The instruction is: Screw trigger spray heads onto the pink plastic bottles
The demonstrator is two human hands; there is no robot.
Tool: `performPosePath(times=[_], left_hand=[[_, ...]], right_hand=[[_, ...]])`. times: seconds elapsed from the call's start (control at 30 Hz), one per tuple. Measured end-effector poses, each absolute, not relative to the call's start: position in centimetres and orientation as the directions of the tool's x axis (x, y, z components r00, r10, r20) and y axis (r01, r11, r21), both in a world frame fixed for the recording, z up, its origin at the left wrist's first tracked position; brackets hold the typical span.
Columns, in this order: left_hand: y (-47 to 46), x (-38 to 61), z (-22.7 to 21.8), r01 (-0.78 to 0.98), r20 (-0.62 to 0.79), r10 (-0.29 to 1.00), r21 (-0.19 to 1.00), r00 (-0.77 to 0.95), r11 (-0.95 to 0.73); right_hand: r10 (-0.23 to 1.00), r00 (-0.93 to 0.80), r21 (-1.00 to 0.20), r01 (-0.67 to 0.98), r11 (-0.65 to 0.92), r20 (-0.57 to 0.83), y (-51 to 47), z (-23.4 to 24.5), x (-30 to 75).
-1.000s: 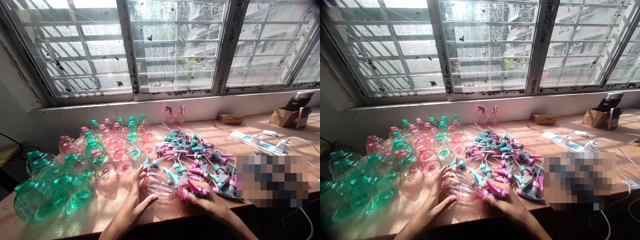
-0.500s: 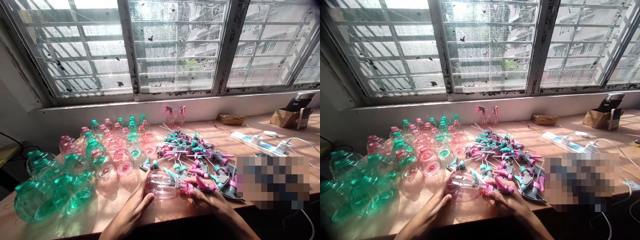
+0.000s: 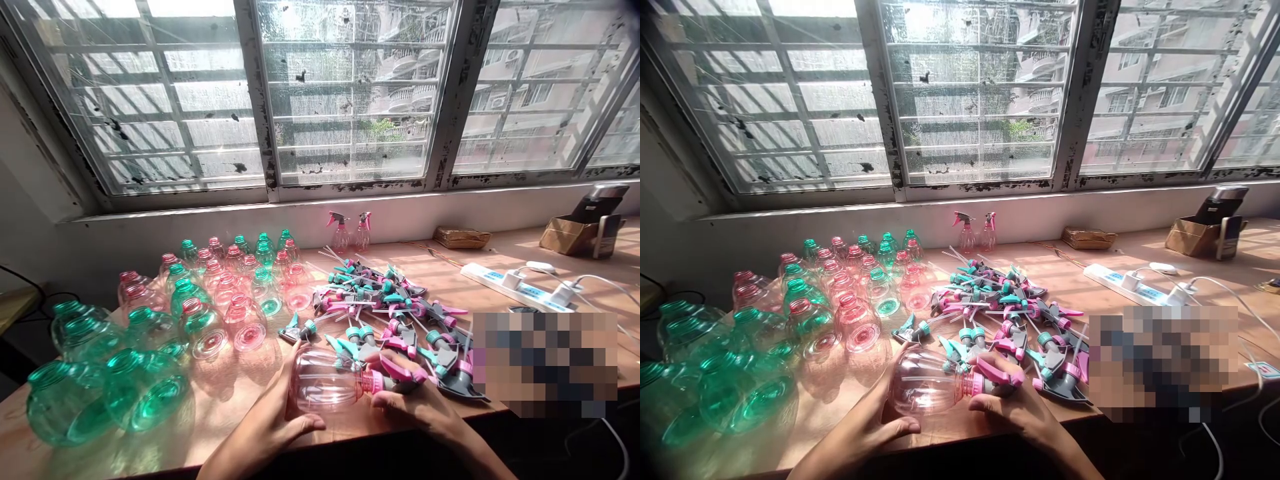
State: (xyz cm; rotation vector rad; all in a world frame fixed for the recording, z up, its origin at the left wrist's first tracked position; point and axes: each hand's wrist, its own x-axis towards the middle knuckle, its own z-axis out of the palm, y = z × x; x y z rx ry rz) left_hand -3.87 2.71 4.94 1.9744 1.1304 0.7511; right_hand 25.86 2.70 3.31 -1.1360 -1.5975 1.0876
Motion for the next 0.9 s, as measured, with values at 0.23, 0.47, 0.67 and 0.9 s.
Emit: performPosePath(times=[0.23,0.47,0.67,0.9], left_hand=[[2.6,-3.9,5.3,0.404,0.093,0.914,0.876,0.396,-0.264],[2.8,-4.4,4.2,0.394,0.06,0.872,0.875,0.486,-0.28],[2.7,-4.3,4.4,0.423,0.091,0.846,0.835,0.526,-0.353],[2.4,-4.7,4.8,0.427,0.09,0.848,0.833,0.522,-0.351]], right_hand=[[0.927,-0.312,-0.947,0.176,0.27,0.207,3.2,3.6,26.1],[0.966,-0.247,-0.996,0.018,0.088,0.081,2.7,3.2,25.9],[0.963,-0.251,-0.952,-0.26,-0.162,-0.096,2.9,1.3,25.4],[0.988,-0.154,-0.994,-0.113,-0.008,0.01,3.2,1.6,25.1]])
